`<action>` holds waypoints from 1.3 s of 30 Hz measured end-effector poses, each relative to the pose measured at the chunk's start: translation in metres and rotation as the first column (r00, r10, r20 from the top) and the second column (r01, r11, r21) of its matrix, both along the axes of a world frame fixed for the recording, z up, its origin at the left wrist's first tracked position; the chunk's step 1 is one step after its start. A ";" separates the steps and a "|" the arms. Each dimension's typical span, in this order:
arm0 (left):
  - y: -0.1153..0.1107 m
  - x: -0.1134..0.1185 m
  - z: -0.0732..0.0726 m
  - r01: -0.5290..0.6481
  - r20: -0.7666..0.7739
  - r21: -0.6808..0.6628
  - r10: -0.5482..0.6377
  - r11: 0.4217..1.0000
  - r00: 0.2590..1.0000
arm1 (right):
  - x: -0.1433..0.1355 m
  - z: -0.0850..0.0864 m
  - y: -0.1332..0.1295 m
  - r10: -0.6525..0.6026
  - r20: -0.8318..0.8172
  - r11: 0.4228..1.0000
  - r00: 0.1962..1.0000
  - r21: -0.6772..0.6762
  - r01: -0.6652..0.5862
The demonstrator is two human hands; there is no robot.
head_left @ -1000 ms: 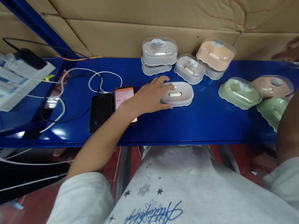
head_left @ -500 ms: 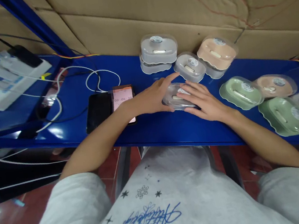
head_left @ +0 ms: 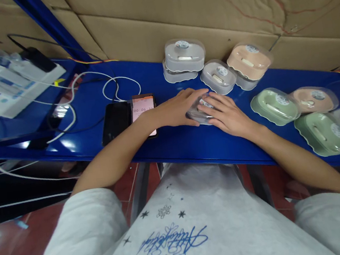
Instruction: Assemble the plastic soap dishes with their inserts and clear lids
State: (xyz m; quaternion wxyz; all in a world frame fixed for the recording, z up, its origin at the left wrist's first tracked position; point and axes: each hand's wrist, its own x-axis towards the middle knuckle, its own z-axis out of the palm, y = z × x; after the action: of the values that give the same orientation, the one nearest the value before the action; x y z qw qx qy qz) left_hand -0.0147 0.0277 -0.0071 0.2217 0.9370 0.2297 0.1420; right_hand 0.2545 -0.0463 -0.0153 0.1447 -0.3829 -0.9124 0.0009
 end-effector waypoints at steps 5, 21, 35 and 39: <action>0.002 -0.008 0.020 0.020 -0.006 -0.011 -0.021 1.000 1.000 | -0.002 -0.002 0.000 0.008 -0.015 1.000 1.000 -0.006 -0.008; 0.036 -0.071 0.037 -0.664 -0.440 0.240 0.689 0.708 0.576 | 0.000 -0.001 -0.002 -0.042 -0.072 0.999 0.997 0.001 0.042; 0.041 -0.037 0.026 -0.774 -0.279 0.217 0.797 0.596 0.536 | 0.001 -0.002 -0.002 -0.046 -0.070 0.999 0.997 0.016 0.047; 0.049 -0.029 0.013 -0.804 -0.048 0.155 0.817 0.574 0.574 | 0.002 -0.003 -0.002 -0.035 -0.068 0.999 0.997 0.023 0.037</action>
State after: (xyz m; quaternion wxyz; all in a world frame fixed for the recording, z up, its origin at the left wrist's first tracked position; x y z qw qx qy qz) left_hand -0.0432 0.0764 0.0058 0.0639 0.7452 0.6368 0.1871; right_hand 0.2561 -0.0481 -0.0187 0.1802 -0.3973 -0.8998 0.0003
